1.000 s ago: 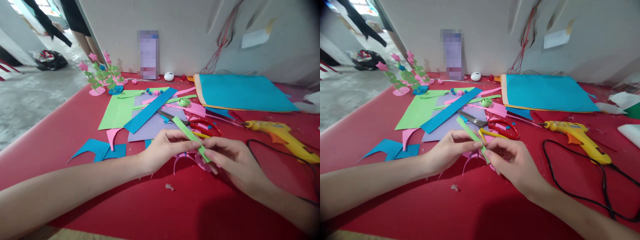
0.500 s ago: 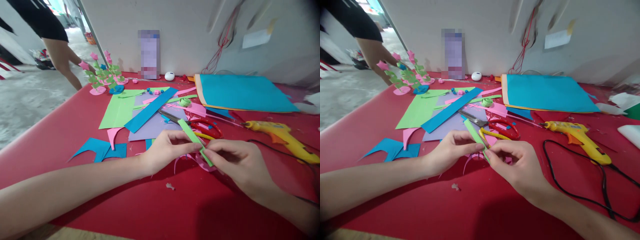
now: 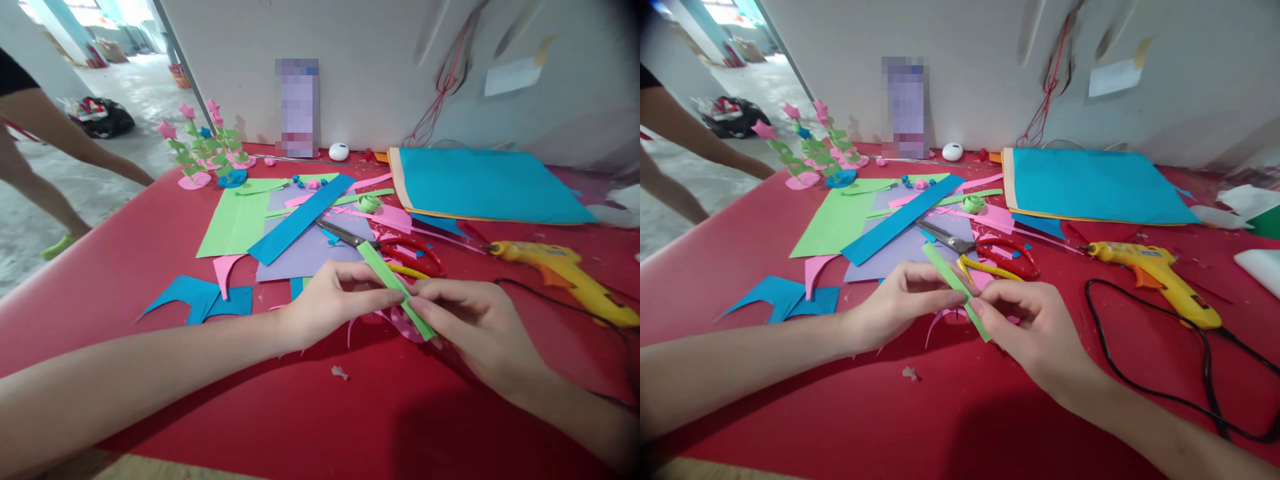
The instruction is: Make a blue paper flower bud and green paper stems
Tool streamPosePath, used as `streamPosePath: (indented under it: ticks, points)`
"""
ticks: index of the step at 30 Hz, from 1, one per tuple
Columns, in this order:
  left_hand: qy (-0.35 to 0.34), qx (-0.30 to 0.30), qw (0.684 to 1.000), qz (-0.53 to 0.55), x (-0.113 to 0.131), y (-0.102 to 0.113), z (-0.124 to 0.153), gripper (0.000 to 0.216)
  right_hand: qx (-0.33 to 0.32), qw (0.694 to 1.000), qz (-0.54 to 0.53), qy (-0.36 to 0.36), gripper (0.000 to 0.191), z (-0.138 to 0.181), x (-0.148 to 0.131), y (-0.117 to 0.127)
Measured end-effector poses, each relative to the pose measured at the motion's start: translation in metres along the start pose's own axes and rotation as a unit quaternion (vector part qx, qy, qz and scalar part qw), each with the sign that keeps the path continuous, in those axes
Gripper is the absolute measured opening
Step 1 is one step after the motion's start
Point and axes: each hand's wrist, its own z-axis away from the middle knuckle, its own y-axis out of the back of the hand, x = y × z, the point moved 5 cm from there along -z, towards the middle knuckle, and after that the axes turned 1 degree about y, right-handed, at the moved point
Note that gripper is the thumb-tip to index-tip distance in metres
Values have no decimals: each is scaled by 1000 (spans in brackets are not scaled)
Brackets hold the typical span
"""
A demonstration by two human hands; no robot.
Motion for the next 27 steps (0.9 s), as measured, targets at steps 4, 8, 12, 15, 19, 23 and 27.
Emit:
streamPosePath:
  ticks: [4, 8, 12, 15, 19, 23, 27]
  points:
    - [-12, -24, 1000, 8, 1, -1, 0, 14, -17, 1000, 0, 10, 25, -1, 0, 0]
    - [-12, -35, 999, 12, 1, 0, 0, 15, -14, 1000, 14, 20, 28, -1, -1, 0]
    - [-19, -31, 999, 15, 0, 2, 0, 14, 7, 999, 36, 28, 28, 0, -2, 1]
    - [-23, -35, 999, 18, 0, 2, 0, 12, 20, 998, 50, 34, 28, 1, -2, 2]
    - [-20, -37, 999, 19, -2, 2, 0, 13, 29, 997, 62, 44, 26, 2, -4, 3]
    - [-16, -34, 999, 28, -3, 3, -1, 11, 27, 996, 66, 55, 24, 1, -7, 2]
    - [-18, -39, 999, 33, -2, 3, -2, 23, 25, 996, 61, 63, 22, 1, -8, 1]
